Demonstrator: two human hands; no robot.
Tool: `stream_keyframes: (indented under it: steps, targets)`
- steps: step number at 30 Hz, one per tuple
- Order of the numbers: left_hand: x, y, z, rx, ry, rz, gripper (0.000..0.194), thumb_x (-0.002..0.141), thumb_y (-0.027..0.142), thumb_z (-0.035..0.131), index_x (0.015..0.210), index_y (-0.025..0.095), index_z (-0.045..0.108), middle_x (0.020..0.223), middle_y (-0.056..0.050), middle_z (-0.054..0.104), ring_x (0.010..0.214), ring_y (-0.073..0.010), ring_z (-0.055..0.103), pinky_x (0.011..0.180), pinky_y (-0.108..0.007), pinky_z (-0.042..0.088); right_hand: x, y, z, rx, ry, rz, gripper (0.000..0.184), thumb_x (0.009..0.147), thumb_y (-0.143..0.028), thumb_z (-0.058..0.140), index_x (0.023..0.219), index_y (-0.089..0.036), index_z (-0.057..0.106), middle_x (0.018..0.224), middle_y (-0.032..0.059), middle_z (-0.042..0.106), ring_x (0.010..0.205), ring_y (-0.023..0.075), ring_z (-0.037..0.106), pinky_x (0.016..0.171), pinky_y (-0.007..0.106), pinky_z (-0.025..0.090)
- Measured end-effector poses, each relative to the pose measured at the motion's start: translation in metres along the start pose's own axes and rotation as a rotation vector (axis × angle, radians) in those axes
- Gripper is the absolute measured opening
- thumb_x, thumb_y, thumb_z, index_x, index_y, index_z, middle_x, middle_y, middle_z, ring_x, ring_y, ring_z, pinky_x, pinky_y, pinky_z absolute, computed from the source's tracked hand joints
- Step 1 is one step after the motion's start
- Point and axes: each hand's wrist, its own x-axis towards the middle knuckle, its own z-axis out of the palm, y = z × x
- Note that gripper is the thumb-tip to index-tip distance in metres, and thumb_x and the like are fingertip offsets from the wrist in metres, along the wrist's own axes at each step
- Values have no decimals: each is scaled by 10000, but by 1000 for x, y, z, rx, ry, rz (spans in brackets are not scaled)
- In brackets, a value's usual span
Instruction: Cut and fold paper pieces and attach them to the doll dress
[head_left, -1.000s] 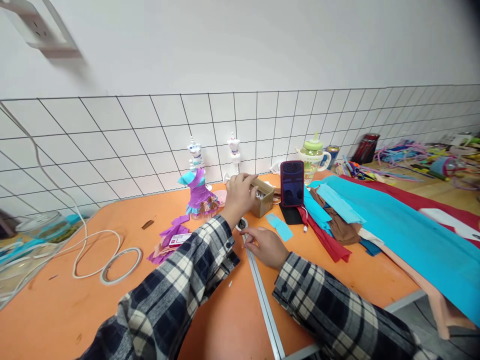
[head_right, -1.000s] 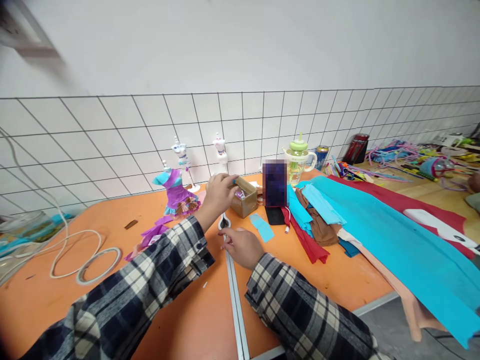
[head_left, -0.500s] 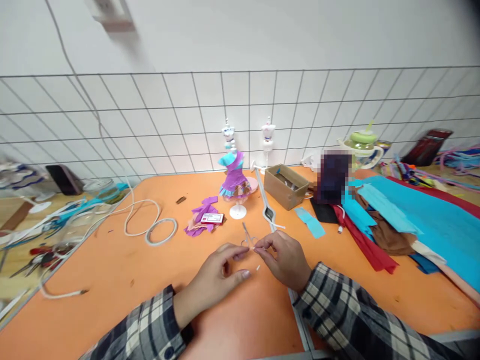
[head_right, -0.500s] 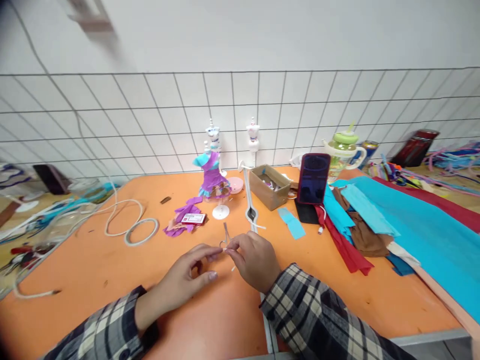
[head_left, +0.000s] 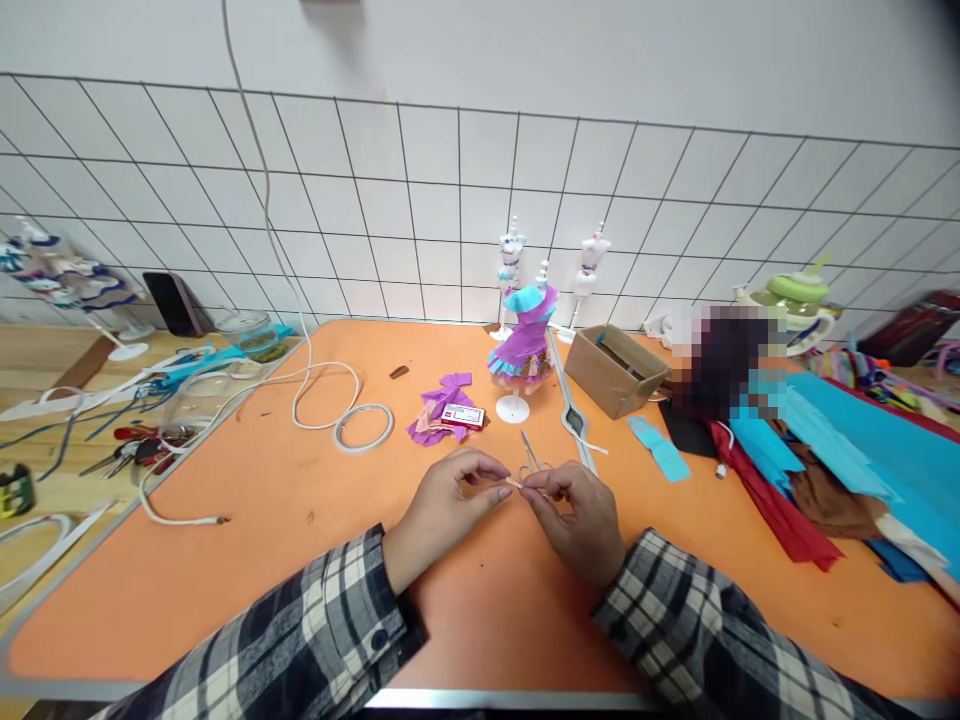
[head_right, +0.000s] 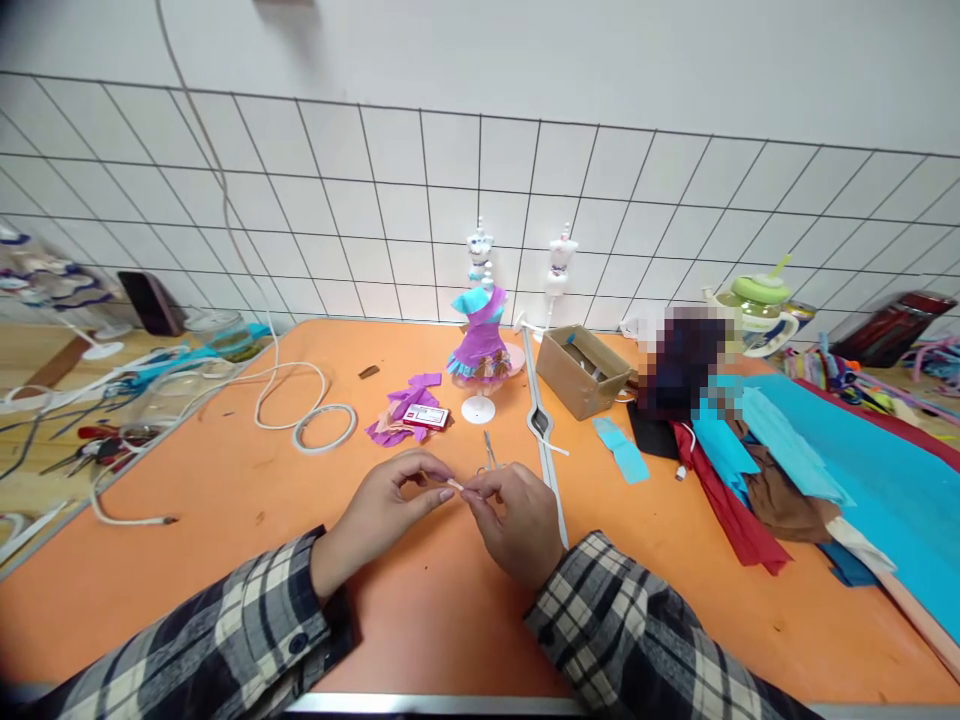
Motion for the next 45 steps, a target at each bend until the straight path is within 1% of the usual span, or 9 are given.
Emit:
stream_keyframes:
  steps: [9, 14, 19, 25, 29, 32, 37, 41, 45]
  targets:
    - [-1, 6, 6, -34, -30, -38, 77, 791, 229, 692, 819, 160, 710, 841, -56, 716, 800, -167, 660, 772, -277, 505, -3, 0, -2, -4, -18, 33, 213, 854, -203, 643, 798, -240, 441, 747, -21, 704, 621, 146, 577, 587, 270, 423]
    - [-1, 5, 7, -24, -47, -37, 95, 812, 234, 649, 818, 157, 706, 851, -64, 715, 813, -178, 658, 786, -296, 505, -3, 1, -5, 0, -40, 92, 162, 837, -209, 644, 798, -236, 489, 749, -13, 687, 612, 146, 542, 590, 274, 407]
    - [-3, 3, 6, 49, -110, -34, 81, 800, 190, 615, 803, 166, 692, 837, -52, 708, 803, -177, 650, 782, -301, 498, 2, 2, -11, 5, -204, 166, 94, 795, -161, 620, 822, -222, 554, 753, 3, 632, 703, 166, 543, 628, 282, 388]
    - [-2, -4, 8, 114, -169, 24, 196, 727, 56, 527, 775, 175, 675, 812, -26, 693, 802, -164, 633, 775, -282, 480, 5, 1, -12, 352, -306, 445, 136, 746, -154, 579, 858, -215, 532, 684, -29, 577, 661, 144, 530, 646, 273, 399]
    - [1, -7, 6, 103, -54, -89, 203, 767, 151, 555, 933, 154, 674, 764, -27, 652, 705, -156, 598, 677, -271, 471, 8, 6, -12, 584, -279, 679, 139, 748, -248, 606, 846, -214, 512, 636, -49, 535, 572, 121, 489, 569, 255, 380]
    - [1, -5, 6, 75, -108, -141, 163, 799, 268, 596, 848, 146, 693, 740, -34, 650, 664, -148, 569, 624, -255, 440, 8, 10, -10, 663, -201, 765, 184, 756, -301, 624, 860, -217, 498, 638, -42, 561, 586, 129, 518, 548, 249, 384]
    - [-2, 1, 18, 2, -214, -191, 328, 765, 391, 695, 1008, 170, 707, 756, -22, 665, 663, -143, 557, 617, -240, 427, 4, 9, -5, 592, -217, 696, 172, 772, -289, 630, 872, -207, 517, 645, -35, 597, 575, 118, 514, 553, 241, 384]
    - [-2, 0, 23, -22, -231, -116, 264, 872, 387, 575, 850, 152, 693, 782, -40, 674, 713, -150, 573, 650, -244, 443, 1, 5, -3, 541, -258, 599, 149, 795, -266, 614, 910, -201, 547, 648, -34, 617, 575, 115, 534, 556, 235, 407]
    - [0, -2, 15, 37, -203, -118, 237, 861, 347, 591, 755, 152, 673, 725, -24, 662, 673, -141, 564, 627, -235, 435, 5, 13, -12, 510, -348, 550, 136, 862, -256, 547, 976, -197, 594, 697, -6, 665, 642, 137, 621, 593, 249, 468]
